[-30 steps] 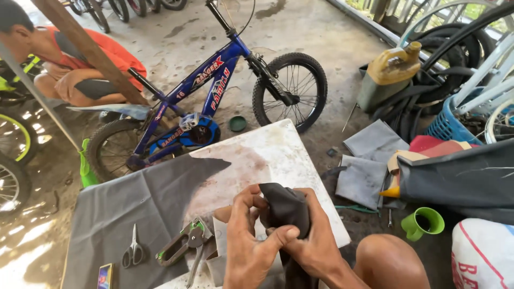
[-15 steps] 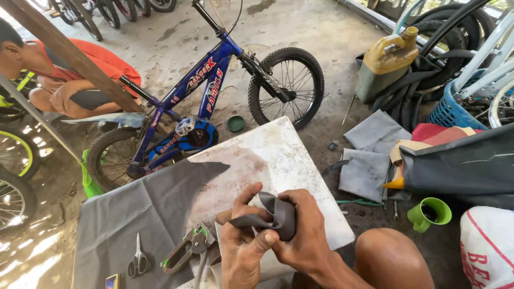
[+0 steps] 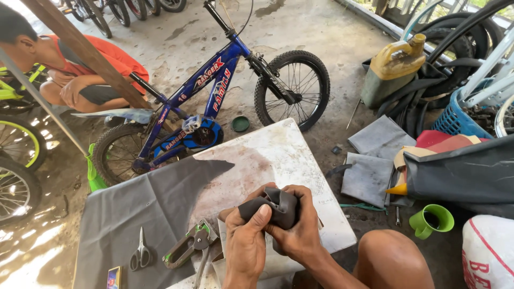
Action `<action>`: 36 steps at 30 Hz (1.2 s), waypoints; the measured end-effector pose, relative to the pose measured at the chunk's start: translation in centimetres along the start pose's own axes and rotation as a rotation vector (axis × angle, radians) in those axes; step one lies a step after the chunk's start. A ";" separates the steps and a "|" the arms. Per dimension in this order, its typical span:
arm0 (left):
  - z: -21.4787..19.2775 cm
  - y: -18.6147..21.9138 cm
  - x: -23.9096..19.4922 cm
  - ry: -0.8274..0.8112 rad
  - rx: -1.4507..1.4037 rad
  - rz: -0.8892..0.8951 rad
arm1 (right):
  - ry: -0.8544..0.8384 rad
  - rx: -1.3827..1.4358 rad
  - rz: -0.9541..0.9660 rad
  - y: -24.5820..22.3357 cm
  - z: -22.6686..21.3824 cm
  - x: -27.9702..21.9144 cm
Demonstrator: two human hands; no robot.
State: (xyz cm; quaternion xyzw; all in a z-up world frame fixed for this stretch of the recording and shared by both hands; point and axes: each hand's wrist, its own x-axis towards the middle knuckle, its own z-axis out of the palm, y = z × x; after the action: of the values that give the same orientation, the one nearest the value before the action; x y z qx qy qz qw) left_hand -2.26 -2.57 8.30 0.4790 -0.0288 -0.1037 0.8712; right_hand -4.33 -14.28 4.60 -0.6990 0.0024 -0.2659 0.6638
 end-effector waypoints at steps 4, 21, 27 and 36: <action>-0.1 0.1 0.1 0.052 -0.057 -0.082 | -0.024 -0.003 0.119 0.1 -0.2 -0.1; -0.8 1.6 -1.6 -0.230 -0.003 0.165 | -0.332 -0.068 0.008 -1.9 -3.5 1.1; -1.9 5.3 -1.2 -0.084 0.468 -0.092 | -0.305 -0.123 -0.017 -1.7 -3.5 0.1; 0.1 8.2 -2.7 -0.276 1.016 -0.248 | -0.312 -0.182 -0.239 -1.5 -2.7 -0.7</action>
State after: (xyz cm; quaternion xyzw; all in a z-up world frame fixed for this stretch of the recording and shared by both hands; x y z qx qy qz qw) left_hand -3.65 2.19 15.40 0.8216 -0.1330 -0.2407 0.4994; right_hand -6.47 -16.33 5.65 -0.7839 -0.1593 -0.2303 0.5542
